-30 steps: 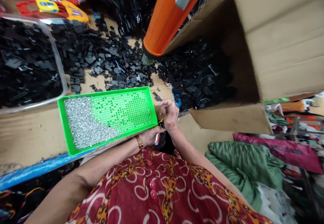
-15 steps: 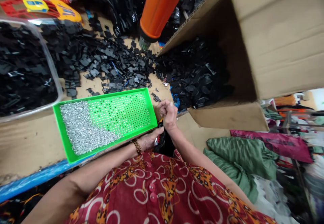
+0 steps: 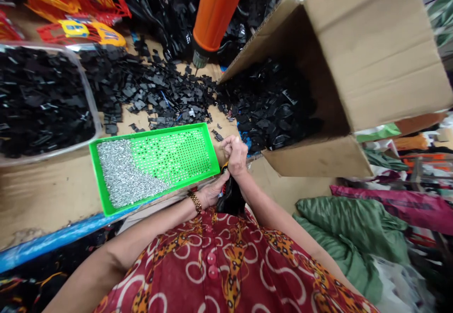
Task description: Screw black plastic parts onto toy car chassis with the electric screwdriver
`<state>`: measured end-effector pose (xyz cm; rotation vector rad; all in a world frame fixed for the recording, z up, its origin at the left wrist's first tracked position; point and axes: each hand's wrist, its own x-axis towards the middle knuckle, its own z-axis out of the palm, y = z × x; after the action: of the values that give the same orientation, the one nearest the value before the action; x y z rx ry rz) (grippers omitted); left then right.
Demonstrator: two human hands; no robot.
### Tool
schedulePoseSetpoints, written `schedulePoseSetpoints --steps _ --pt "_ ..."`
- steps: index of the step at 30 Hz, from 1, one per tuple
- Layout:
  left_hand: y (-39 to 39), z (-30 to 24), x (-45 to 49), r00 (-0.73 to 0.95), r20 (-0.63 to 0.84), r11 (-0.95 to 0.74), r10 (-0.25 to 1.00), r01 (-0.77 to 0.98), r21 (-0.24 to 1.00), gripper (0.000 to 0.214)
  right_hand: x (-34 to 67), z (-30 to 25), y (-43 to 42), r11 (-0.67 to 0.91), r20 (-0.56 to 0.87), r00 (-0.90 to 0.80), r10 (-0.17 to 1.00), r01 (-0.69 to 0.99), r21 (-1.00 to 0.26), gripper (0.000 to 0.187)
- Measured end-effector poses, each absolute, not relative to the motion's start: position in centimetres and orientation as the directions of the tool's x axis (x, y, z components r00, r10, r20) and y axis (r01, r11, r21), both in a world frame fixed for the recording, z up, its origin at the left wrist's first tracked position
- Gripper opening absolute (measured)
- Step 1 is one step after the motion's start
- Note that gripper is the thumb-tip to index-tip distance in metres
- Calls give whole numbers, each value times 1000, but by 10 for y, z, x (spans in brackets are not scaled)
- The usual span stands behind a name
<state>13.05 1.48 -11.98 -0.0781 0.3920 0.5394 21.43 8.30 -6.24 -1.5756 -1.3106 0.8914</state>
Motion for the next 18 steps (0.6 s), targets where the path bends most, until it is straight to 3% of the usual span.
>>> schedulePoseSetpoints --steps 3,6,9,12,18 --pt "13 -115 129 809 -366 881 460 -468 72 72 223 -45 82 27 111 284 952 286 -958 64" --pt "14 -101 124 851 -290 898 438 -429 99 71 248 -16 74 105 157 272 950 194 -975 44" --pt "13 -83 119 882 -231 911 411 -389 136 77 277 12 59 72 87 38 995 297 -952 25" --pt "9 -66 114 840 -295 888 456 -406 215 70 295 27 42 159 60 -247 967 403 -902 23" --pt "-5 -31 108 615 -421 738 667 -468 486 57 292 41 31 324 142 -434 890 381 -866 16"
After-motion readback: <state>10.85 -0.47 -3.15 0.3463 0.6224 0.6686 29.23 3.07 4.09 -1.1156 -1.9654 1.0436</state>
